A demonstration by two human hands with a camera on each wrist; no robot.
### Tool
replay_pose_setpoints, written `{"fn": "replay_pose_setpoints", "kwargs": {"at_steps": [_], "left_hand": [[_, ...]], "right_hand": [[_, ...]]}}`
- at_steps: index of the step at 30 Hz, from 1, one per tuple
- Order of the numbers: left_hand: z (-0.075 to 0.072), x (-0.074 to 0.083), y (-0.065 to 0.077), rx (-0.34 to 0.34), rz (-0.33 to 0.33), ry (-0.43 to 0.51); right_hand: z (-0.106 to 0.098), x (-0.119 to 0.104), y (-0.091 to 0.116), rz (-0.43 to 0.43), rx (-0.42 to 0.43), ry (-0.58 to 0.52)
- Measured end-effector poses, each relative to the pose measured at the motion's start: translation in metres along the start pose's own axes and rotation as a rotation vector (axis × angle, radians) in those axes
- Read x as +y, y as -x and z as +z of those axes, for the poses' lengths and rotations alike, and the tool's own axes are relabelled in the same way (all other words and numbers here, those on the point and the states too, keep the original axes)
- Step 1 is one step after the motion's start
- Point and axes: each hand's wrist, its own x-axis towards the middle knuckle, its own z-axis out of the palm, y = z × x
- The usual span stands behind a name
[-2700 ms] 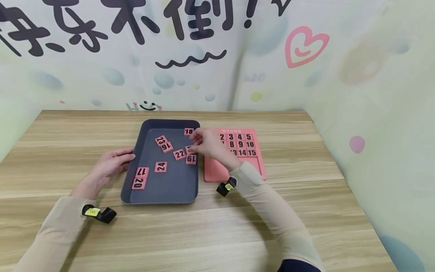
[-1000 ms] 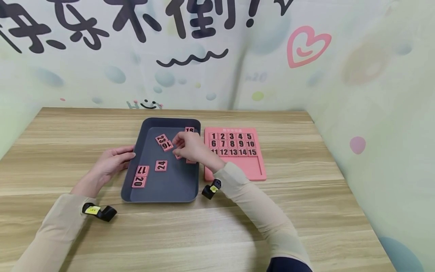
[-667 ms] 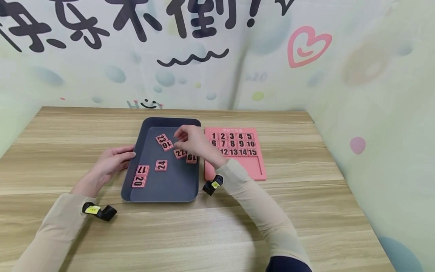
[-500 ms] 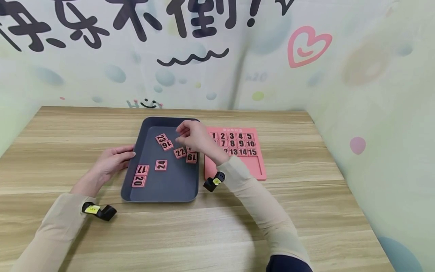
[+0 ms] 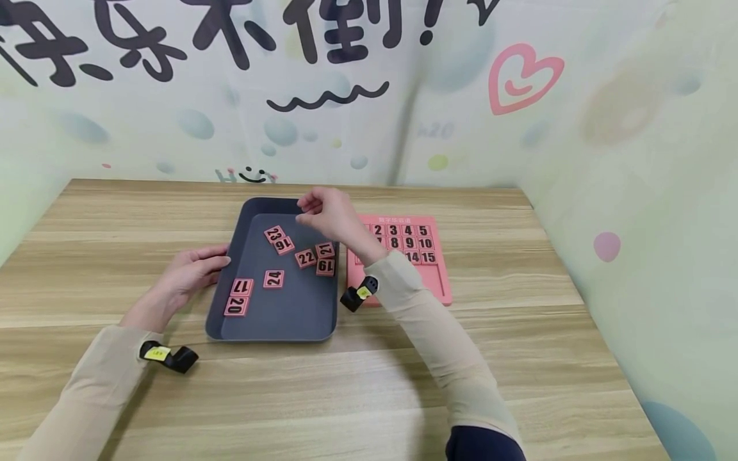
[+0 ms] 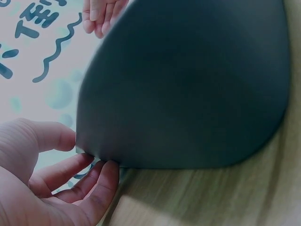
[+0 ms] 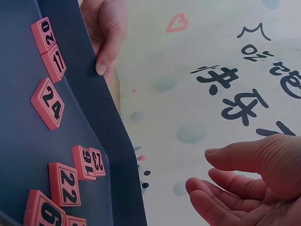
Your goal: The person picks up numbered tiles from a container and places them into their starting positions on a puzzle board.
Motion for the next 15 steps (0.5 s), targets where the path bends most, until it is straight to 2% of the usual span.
{"fn": "replay_pose_setpoints", "kwargs": {"at_steps": [8, 15], "left_hand": [[-0.001, -0.001, -0.001, 0.002, 0.003, -0.002], [-0.001, -0.002, 0.000, 0.001, 0.010, -0.001]], "right_hand": [[0.013, -0.002, -0.015, 0.010, -0.031, -0.050], [0.030, -0.001, -0.031, 0.005, -0.095, -0.068]]}}
